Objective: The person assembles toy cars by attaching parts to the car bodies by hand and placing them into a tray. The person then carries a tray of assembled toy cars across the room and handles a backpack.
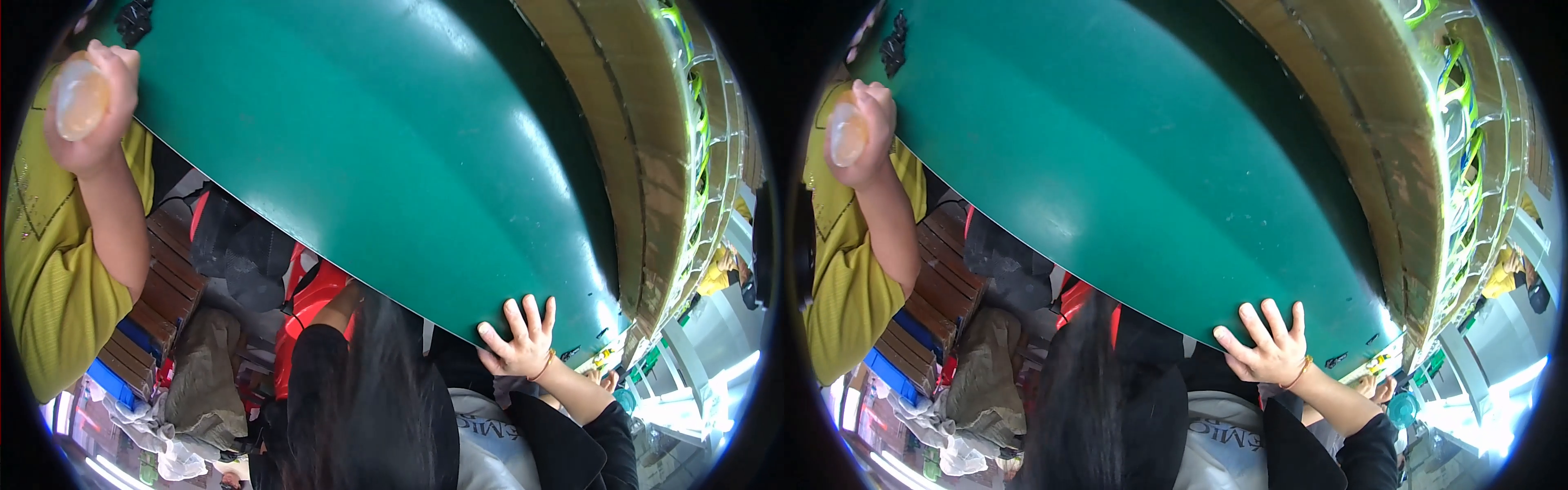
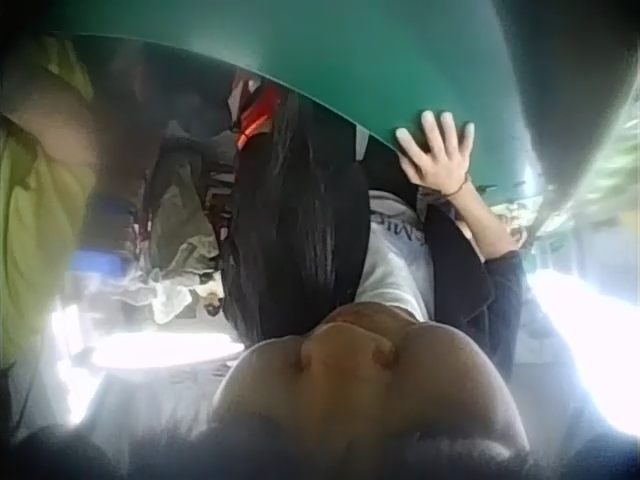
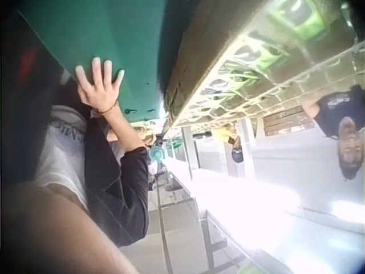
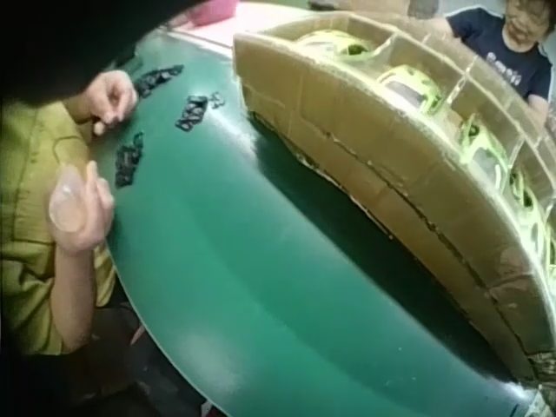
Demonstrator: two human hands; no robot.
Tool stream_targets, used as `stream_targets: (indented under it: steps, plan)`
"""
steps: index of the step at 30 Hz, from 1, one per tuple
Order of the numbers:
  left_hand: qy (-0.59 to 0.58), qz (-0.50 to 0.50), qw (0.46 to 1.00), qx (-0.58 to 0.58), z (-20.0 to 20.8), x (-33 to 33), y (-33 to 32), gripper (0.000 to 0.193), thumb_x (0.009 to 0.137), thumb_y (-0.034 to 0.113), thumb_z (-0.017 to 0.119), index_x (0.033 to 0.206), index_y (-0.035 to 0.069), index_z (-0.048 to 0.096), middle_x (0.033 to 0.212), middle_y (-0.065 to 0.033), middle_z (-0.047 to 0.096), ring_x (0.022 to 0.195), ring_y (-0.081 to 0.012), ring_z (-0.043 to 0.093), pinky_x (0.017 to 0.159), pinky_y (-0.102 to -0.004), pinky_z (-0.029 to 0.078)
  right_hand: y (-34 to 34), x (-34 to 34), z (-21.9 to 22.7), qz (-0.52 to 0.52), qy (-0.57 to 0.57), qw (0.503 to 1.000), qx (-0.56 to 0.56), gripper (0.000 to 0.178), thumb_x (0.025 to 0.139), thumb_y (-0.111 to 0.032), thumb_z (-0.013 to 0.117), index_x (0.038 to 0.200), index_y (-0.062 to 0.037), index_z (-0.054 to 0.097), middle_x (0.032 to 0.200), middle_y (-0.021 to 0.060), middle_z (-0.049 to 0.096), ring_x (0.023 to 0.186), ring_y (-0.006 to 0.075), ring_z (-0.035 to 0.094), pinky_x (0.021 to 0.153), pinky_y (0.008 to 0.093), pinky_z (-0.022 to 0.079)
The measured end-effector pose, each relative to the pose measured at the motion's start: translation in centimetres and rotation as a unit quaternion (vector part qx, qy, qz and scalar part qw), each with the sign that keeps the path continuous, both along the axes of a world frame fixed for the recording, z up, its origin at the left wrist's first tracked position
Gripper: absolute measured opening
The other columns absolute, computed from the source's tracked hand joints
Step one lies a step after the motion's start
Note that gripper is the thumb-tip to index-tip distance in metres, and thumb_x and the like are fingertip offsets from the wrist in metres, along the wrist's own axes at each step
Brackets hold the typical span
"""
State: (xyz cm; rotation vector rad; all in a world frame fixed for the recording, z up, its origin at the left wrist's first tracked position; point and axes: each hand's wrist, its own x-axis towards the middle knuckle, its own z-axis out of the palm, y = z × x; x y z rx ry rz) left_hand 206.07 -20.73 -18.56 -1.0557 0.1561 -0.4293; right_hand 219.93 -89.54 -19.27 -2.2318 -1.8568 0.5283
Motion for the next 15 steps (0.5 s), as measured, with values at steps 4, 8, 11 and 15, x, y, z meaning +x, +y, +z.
stream_targets:
  steps: [4, 8, 11, 15]
  plan:
    - [0.048, 0.031, 0.973, 0.223, 11.8, 1.3, -3.8, 0.058, 0.09, 0.004, 0.068, 0.138, -0.011, 0.04, 0.127, -0.0236, 0.05, 0.108, -0.0308, 0.048, 0.099, -0.0388, 0.042, -0.1, -0.9, 0.4, -0.005, 0.042, 0.996, 0.078, 0.06, 0.08, -0.043, 0.069, 0.139, -0.0414, 0.063, 0.148, 0.011, 0.056, 0.14, 0.0401, 0.048, 0.121, 0.0715, 0.016]
    - [-0.004, -0.006, 0.942, 0.337, 8.2, -0.6, -6.3, 0.053, 0.093, 0.008, 0.066, 0.136, -0.012, 0.041, 0.121, -0.023, 0.053, 0.105, -0.0326, 0.051, 0.099, -0.0414, 0.044, 0.3, -0.8, 0.0, -0.025, 0.041, 0.997, 0.064, 0.06, 0.074, -0.042, 0.071, 0.134, -0.0398, 0.065, 0.143, 0.0132, 0.058, 0.132, 0.0419, 0.053, 0.12, 0.0722, 0.016]
    - [-0.07, -0.159, 0.797, 0.578, -0.9, -3.4, -12.8, 0.048, 0.095, 0.012, 0.065, 0.134, -0.009, 0.047, 0.118, -0.0236, 0.057, 0.103, -0.0338, 0.056, 0.095, -0.0431, 0.048, 0.4, 0.2, 1.1, -0.041, 0.023, 0.998, 0.045, 0.062, 0.071, -0.045, 0.074, 0.133, -0.0401, 0.067, 0.149, 0.0146, 0.055, 0.137, 0.044, 0.05, 0.12, 0.0712, 0.018]
    - [-0.167, -0.331, 0.463, 0.805, -15.4, -6.4, -23.2, 0.043, 0.096, 0.017, 0.063, 0.131, -0.006, 0.054, 0.114, -0.0245, 0.063, 0.1, -0.0353, 0.063, 0.09, -0.0454, 0.052, 0.5, -0.5, 2.0, -0.077, 0.018, 0.996, 0.05, 0.063, 0.069, -0.045, 0.075, 0.131, -0.0353, 0.07, 0.15, 0.0179, 0.055, 0.141, 0.0447, 0.049, 0.122, 0.0684, 0.02]
